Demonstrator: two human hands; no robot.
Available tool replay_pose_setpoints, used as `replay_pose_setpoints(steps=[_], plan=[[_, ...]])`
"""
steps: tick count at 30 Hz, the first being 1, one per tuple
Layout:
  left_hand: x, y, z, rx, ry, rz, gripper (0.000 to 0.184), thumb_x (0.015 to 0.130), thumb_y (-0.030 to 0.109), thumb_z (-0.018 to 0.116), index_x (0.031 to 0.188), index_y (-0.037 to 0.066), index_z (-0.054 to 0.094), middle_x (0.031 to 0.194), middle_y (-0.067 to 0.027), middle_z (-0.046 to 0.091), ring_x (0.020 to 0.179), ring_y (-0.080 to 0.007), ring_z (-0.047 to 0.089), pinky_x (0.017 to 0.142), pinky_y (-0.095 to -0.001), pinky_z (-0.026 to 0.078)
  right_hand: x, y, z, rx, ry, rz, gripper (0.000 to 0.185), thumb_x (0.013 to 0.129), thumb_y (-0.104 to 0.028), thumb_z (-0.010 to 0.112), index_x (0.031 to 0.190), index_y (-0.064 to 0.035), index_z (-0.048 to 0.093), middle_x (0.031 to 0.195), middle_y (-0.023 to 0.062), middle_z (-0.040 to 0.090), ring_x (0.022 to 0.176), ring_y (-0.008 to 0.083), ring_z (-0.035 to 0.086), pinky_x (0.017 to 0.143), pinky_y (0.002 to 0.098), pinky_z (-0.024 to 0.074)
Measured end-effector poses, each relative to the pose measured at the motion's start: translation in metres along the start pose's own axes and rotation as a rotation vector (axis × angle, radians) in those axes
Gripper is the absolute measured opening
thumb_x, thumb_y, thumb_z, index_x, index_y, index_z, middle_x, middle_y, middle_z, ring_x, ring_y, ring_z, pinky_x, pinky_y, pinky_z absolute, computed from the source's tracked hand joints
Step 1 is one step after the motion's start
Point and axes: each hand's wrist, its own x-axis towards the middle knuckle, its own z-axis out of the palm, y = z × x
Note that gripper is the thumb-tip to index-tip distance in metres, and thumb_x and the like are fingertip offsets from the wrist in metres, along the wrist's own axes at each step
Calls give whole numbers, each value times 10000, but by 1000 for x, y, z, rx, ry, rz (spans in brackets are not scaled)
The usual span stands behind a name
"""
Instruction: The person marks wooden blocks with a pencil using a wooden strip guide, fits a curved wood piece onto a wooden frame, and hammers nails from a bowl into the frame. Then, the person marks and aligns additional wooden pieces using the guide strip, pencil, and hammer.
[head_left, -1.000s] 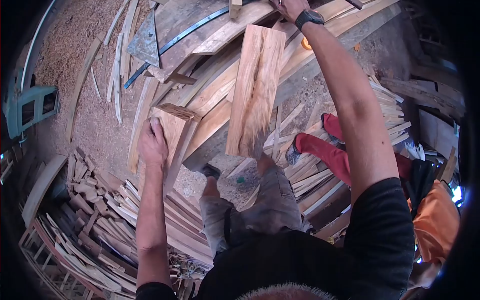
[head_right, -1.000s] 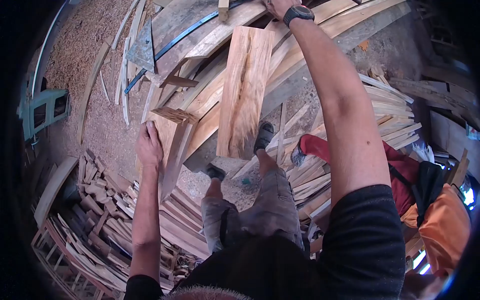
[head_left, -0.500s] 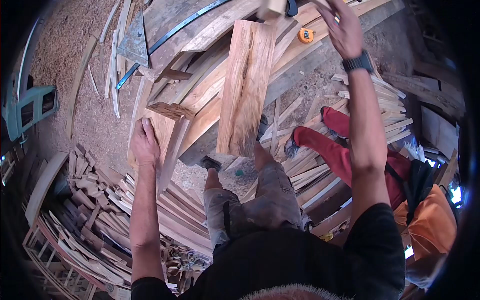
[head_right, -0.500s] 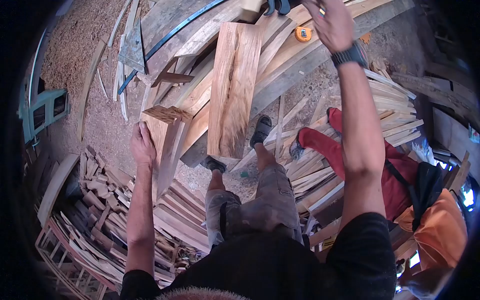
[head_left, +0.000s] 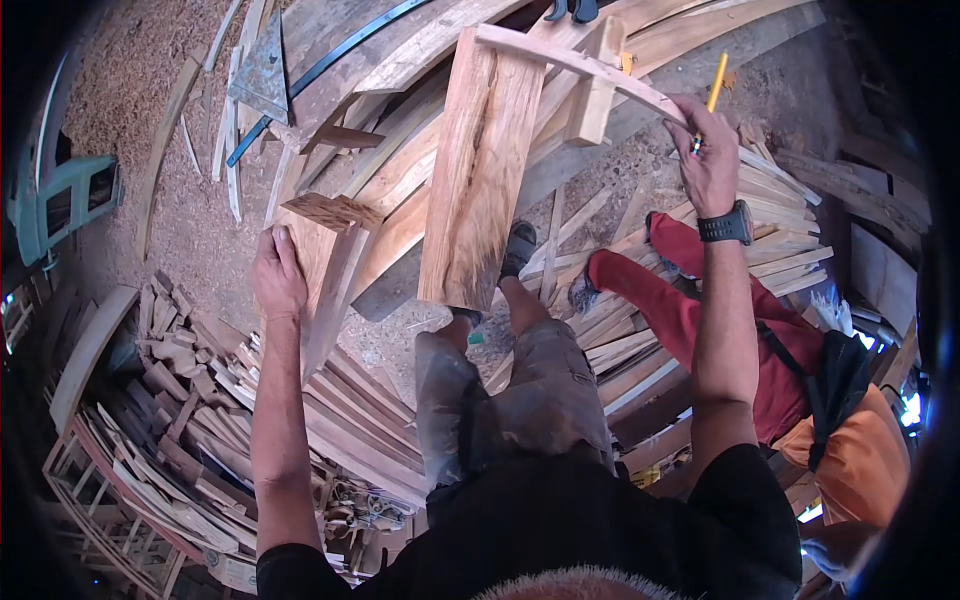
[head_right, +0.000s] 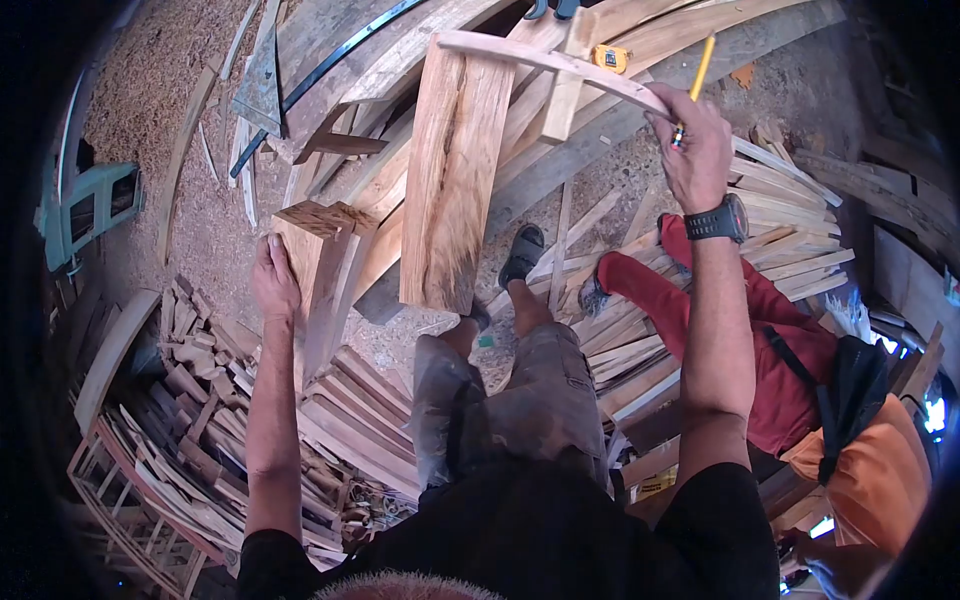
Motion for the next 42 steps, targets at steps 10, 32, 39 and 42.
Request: replay_pose_setpoints(steps=[10,32,39,42], plan=[[0,0,2,14,37,28,444,1106,444,408,1044,60,622,882,-268,667,831,-491,653,696,-516,493,1,-5,39,-48,-18,-91,291,871,-113,776,1156,-168,750,901,75,695,862,283,635,785,413,452],[8,56,-4,-112,341,470,335,1039,203,618,1303,0,646,1250,-182,690,1135,-316,655,968,-380,513,10,-4,40,-101,-102,-116,353,840,-83,783,1178,-184,766,965,97,727,880,316,656,779,439,506],[63,197,60,-943,-54,10,539,972,337,753,1315,-53,605,1236,-169,683,1087,-226,655,964,-368,529,12,-7,36,5,-192,-46,354,885,-52,754,1233,-113,736,1016,130,725,920,318,642,856,417,501],[82,237,90,-1089,-166,-202,546,977,359,763,1300,-53,605,1158,-118,700,1051,-179,663,844,-282,537,15,-3,36,26,-198,-46,351,876,-79,766,1222,-128,742,995,131,721,922,329,650,839,429,507]])
